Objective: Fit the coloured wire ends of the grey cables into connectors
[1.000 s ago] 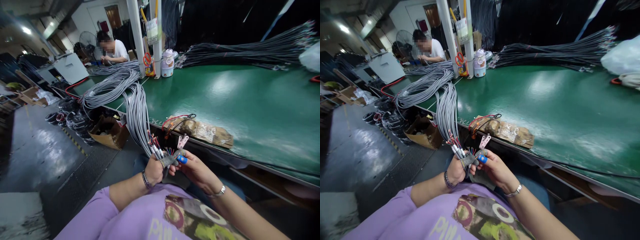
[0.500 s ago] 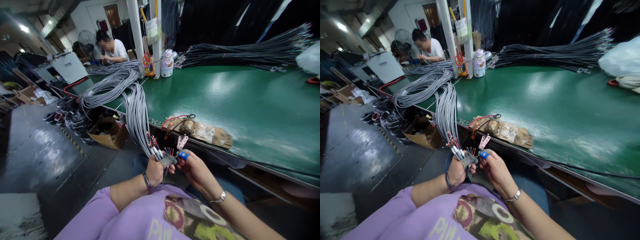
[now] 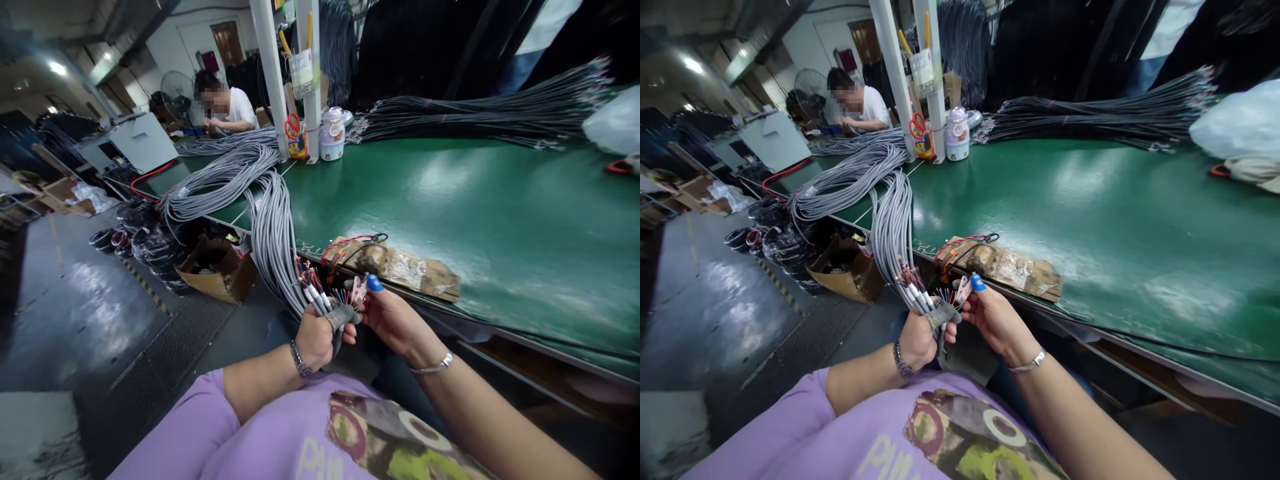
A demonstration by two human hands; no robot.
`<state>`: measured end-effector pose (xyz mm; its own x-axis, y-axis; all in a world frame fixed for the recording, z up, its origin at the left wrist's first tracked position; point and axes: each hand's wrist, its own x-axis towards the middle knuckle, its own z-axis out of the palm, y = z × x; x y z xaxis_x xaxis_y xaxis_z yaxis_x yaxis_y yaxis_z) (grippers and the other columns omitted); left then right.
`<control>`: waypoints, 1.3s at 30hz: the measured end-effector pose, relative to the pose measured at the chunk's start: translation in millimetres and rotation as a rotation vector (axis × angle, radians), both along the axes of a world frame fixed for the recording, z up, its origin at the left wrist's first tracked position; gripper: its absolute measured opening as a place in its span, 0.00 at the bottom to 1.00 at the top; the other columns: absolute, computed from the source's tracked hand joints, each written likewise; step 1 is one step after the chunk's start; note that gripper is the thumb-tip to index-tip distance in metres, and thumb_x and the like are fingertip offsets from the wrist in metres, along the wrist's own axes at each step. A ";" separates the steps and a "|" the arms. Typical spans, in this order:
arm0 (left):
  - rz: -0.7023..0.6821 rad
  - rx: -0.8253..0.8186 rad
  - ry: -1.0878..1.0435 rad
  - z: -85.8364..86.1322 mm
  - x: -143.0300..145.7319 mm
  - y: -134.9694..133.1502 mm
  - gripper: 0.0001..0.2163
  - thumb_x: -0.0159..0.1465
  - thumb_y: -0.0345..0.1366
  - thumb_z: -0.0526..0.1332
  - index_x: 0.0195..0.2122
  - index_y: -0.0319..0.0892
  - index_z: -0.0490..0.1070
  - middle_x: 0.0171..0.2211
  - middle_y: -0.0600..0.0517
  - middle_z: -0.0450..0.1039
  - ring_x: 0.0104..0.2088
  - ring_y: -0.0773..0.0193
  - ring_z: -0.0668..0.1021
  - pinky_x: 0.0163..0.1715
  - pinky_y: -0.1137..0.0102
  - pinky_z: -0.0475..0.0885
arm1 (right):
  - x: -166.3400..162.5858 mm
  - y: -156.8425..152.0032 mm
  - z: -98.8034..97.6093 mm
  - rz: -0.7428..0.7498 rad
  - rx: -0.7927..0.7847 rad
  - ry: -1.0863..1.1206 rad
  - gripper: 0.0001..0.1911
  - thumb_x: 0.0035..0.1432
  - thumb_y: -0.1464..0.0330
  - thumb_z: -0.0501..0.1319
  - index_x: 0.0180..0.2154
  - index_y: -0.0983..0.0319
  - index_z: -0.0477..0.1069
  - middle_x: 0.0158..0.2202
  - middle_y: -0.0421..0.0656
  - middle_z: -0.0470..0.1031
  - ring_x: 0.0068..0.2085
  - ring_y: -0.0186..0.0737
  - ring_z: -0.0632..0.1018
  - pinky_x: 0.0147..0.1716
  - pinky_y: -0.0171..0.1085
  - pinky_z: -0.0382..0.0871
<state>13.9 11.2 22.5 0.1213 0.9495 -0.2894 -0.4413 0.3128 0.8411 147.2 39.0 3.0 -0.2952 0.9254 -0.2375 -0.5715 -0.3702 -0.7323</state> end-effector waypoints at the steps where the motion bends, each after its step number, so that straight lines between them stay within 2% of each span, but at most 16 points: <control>1: 0.001 0.000 0.007 -1.0 0.9 0.8 0.19 0.41 0.45 0.72 0.23 0.36 0.69 0.17 0.53 0.69 0.15 0.72 0.69 0.12 0.77 0.65 | -1.0 0.7 0.3 0.019 0.014 0.017 0.19 0.52 0.51 0.65 0.28 0.61 0.72 0.22 0.40 0.71 0.22 0.34 0.70 0.23 0.35 0.68; 3: 0.008 0.000 0.020 -3.7 1.8 1.6 0.18 0.41 0.44 0.72 0.23 0.35 0.70 0.18 0.52 0.70 0.15 0.72 0.69 0.13 0.77 0.65 | -3.2 0.8 0.1 0.037 0.032 0.054 0.19 0.52 0.51 0.64 0.29 0.61 0.72 0.22 0.40 0.71 0.22 0.36 0.70 0.23 0.37 0.68; 7: 0.011 -0.004 0.054 -8.6 2.0 1.6 0.17 0.42 0.44 0.71 0.22 0.35 0.70 0.17 0.53 0.69 0.15 0.71 0.69 0.13 0.77 0.65 | -7.9 -1.2 0.0 -0.021 0.042 0.081 0.19 0.52 0.51 0.64 0.29 0.61 0.72 0.22 0.41 0.72 0.21 0.37 0.70 0.23 0.39 0.68; 13: -0.004 -0.026 0.111 -10.5 2.9 1.1 0.19 0.41 0.45 0.72 0.22 0.36 0.69 0.15 0.53 0.67 0.14 0.71 0.69 0.13 0.76 0.65 | -14.5 -2.9 3.2 0.003 0.010 0.110 0.22 0.48 0.48 0.66 0.24 0.61 0.69 0.19 0.40 0.69 0.17 0.37 0.68 0.17 0.39 0.65; 18: -0.018 -0.013 0.107 -11.0 -3.7 -4.3 0.19 0.41 0.46 0.72 0.22 0.36 0.68 0.15 0.53 0.67 0.14 0.72 0.68 0.12 0.76 0.63 | -9.0 -5.7 -2.0 -0.074 -0.064 0.077 0.23 0.46 0.47 0.66 0.28 0.61 0.72 0.24 0.41 0.72 0.23 0.35 0.71 0.25 0.36 0.68; 21: -0.011 -0.005 0.112 -15.2 -9.5 -9.6 0.20 0.42 0.47 0.72 0.22 0.36 0.68 0.15 0.53 0.68 0.14 0.71 0.68 0.13 0.76 0.64 | -3.4 -15.6 -8.4 -0.036 -0.087 0.030 0.26 0.42 0.45 0.67 0.30 0.61 0.74 0.28 0.42 0.74 0.26 0.35 0.71 0.27 0.35 0.69; 24: 0.005 0.022 0.125 -21.0 -13.0 -13.2 0.20 0.43 0.48 0.72 0.22 0.37 0.68 0.16 0.54 0.68 0.14 0.71 0.69 0.14 0.76 0.64 | -2.2 -30.2 -11.1 0.029 -0.032 -0.071 0.25 0.41 0.47 0.69 0.28 0.62 0.73 0.26 0.41 0.72 0.25 0.33 0.69 0.27 0.34 0.67; 28: -0.048 0.064 0.164 -26.2 -15.4 -14.7 0.19 0.46 0.48 0.71 0.21 0.37 0.67 0.14 0.55 0.67 0.14 0.71 0.68 0.15 0.75 0.65 | -6.7 -42.8 0.2 0.023 0.126 -0.250 0.17 0.46 0.56 0.70 0.26 0.62 0.71 0.20 0.38 0.68 0.22 0.32 0.67 0.24 0.33 0.61; 31: -0.127 0.096 0.202 -27.6 -18.0 -15.0 0.20 0.48 0.49 0.70 0.21 0.37 0.67 0.15 0.53 0.68 0.14 0.71 0.70 0.16 0.74 0.67 | -8.6 -42.9 10.9 0.008 0.207 -0.330 0.17 0.44 0.56 0.71 0.25 0.62 0.71 0.19 0.38 0.69 0.22 0.33 0.67 0.23 0.34 0.60; 34: -0.168 0.094 0.206 -27.2 -19.9 -15.1 0.20 0.48 0.51 0.70 0.22 0.37 0.68 0.16 0.53 0.69 0.15 0.70 0.70 0.17 0.74 0.67 | -8.0 -40.2 11.7 -0.005 0.225 -0.367 0.17 0.43 0.56 0.71 0.24 0.61 0.72 0.18 0.39 0.69 0.21 0.33 0.66 0.22 0.34 0.59; 39: -0.027 0.059 0.169 -24.0 -17.1 -14.0 0.20 0.46 0.50 0.71 0.22 0.37 0.68 0.15 0.54 0.68 0.14 0.71 0.69 0.16 0.75 0.65 | -8.2 -39.3 2.2 -0.070 0.187 -0.417 0.16 0.43 0.57 0.71 0.24 0.61 0.73 0.19 0.39 0.69 0.22 0.32 0.65 0.22 0.33 0.58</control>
<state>-3.2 -2.8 -1.5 0.1014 0.9625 -0.2515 -0.2839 0.2703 0.9200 139.1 -0.3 5.2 -0.1449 0.9781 -0.1493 -0.2328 -0.1804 -0.9556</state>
